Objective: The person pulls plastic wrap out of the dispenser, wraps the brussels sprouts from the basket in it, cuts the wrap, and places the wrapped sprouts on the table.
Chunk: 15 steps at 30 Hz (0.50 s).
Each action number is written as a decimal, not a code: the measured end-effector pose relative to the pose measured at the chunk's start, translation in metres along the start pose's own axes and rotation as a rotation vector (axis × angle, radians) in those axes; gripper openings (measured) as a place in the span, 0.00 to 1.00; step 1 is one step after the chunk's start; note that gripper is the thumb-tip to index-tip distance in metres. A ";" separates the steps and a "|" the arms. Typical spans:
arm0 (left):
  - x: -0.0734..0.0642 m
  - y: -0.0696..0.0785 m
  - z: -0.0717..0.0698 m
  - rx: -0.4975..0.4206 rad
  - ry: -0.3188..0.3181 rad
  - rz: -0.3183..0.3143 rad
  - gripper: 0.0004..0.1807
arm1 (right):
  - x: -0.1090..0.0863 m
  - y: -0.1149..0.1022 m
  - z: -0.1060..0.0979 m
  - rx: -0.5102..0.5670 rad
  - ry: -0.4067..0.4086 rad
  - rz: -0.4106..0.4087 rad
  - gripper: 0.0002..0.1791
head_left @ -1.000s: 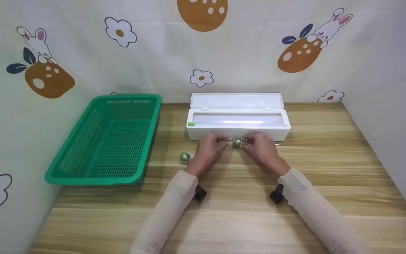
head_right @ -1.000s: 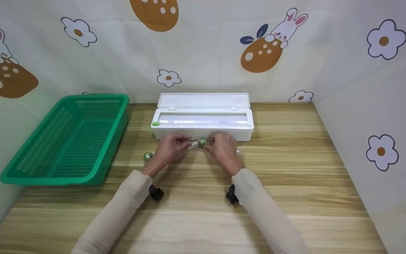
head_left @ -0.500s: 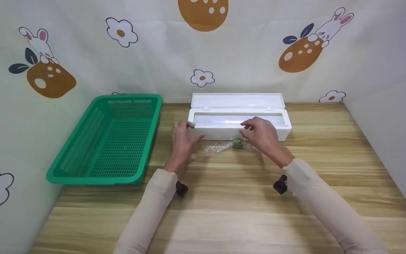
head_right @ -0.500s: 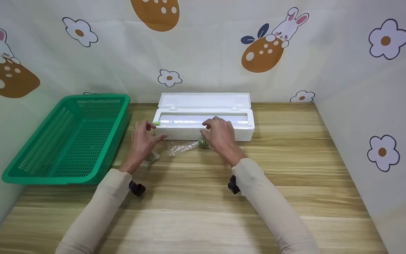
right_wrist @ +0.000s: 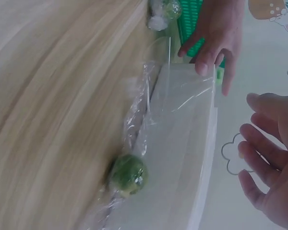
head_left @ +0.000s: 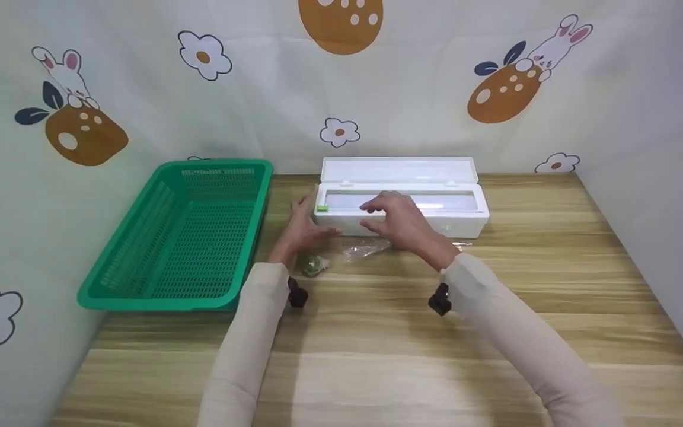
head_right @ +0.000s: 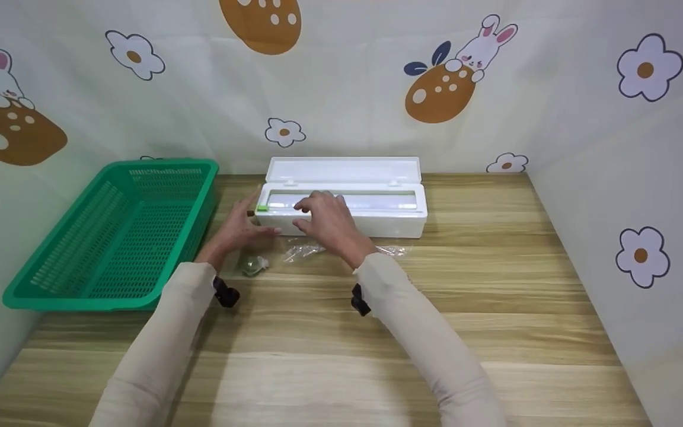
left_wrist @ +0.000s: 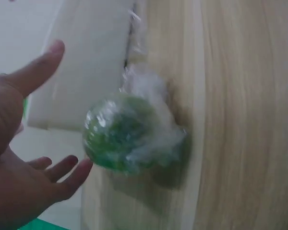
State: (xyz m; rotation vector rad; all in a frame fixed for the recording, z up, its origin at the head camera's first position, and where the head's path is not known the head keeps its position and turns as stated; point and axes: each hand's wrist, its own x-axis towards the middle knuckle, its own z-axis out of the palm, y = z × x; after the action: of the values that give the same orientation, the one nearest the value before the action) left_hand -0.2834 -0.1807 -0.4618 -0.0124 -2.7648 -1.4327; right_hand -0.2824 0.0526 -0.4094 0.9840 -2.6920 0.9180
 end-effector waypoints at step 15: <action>0.015 -0.016 0.003 -0.112 0.031 0.090 0.45 | 0.021 -0.015 0.037 0.062 0.059 -0.041 0.17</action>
State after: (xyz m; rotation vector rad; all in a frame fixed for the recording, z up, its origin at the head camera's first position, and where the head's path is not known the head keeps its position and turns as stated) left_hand -0.2990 -0.1872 -0.4762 -0.1148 -2.6200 -1.5481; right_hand -0.2865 0.0105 -0.4249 1.0035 -2.5994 1.0123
